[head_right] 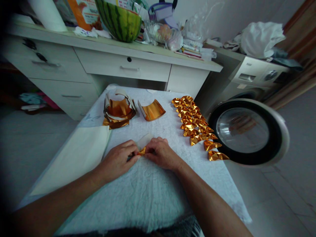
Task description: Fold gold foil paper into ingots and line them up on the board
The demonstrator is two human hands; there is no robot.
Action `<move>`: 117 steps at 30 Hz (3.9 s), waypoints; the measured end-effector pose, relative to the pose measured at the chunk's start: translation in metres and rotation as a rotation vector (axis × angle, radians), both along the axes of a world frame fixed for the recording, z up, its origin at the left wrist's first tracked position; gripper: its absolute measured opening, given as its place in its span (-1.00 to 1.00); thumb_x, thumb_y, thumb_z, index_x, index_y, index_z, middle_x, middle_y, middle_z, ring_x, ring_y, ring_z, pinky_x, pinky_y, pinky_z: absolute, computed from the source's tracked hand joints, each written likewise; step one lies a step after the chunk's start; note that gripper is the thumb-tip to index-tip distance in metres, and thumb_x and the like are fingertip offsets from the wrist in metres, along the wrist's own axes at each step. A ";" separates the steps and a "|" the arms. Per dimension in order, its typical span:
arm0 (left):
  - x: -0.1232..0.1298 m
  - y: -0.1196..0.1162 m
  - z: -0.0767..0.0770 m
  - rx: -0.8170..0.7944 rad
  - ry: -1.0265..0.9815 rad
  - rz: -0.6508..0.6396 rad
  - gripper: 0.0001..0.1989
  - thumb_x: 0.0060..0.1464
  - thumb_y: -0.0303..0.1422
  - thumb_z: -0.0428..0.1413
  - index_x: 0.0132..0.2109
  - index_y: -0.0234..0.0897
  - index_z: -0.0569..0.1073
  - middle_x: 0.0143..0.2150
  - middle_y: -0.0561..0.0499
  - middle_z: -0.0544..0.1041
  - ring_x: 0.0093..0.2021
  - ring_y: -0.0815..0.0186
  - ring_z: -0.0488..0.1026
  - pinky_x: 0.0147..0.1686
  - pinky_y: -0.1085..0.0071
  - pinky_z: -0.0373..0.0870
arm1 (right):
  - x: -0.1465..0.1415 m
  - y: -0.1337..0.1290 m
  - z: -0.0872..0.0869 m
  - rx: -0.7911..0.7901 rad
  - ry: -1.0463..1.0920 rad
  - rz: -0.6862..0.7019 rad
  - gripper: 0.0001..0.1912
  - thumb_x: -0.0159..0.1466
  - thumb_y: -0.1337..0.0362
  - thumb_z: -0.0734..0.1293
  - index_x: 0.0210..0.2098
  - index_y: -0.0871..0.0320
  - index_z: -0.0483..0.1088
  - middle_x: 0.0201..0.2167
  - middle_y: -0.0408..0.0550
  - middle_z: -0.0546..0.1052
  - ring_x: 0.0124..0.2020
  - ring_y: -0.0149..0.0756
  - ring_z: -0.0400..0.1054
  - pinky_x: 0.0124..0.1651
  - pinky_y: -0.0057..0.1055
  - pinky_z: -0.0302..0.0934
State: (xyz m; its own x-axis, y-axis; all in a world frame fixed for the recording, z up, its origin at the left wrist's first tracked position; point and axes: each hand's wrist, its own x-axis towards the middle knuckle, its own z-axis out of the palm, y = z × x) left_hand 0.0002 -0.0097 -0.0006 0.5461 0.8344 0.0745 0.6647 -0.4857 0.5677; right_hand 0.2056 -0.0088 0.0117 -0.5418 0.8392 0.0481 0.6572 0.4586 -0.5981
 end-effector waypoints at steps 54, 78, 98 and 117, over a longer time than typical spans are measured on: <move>-0.005 0.005 0.005 -0.189 -0.196 0.058 -0.94 0.04 -0.47 0.09 -0.36 -0.26 0.44 -0.28 0.05 0.39 -0.29 0.33 0.38 -0.24 0.37 0.31 | -0.017 -0.005 -0.006 -0.053 0.010 -0.165 -0.92 0.26 0.34 0.36 -0.37 0.14 0.50 -0.40 -0.15 0.50 -0.24 -0.30 0.27 -0.07 -0.25 -0.06; -0.008 0.004 0.001 -0.082 -0.119 0.036 -0.89 0.08 -0.47 0.08 -0.41 -0.26 0.44 -0.30 0.02 0.39 -0.20 0.27 0.37 -0.15 0.31 0.30 | -0.021 -0.006 -0.002 -0.034 -0.028 -0.146 -0.90 0.21 0.38 0.35 -0.45 0.16 0.44 -0.44 -0.17 0.49 -0.30 -0.32 0.25 -0.11 -0.28 -0.06; -0.005 0.003 -0.004 -0.030 -0.080 0.069 -0.85 -0.02 -0.55 0.09 -0.47 -0.25 0.33 -0.34 0.03 0.36 -0.25 0.28 0.34 -0.21 0.34 0.28 | -0.028 -0.007 -0.005 0.007 -0.083 -0.205 -0.88 0.17 0.40 0.33 -0.50 0.16 0.40 -0.48 -0.15 0.46 -0.33 -0.32 0.20 -0.17 -0.29 -0.09; -0.008 0.007 -0.001 -0.097 -0.088 -0.005 -0.72 0.04 -0.51 0.09 -0.12 -0.15 0.55 -0.22 0.00 0.43 -0.11 0.19 0.36 -0.06 0.24 0.27 | -0.026 -0.010 -0.007 0.020 -0.046 -0.230 -0.95 0.21 0.35 0.33 -0.36 0.17 0.33 -0.51 -0.19 0.39 -0.33 -0.30 0.19 -0.20 -0.34 -0.10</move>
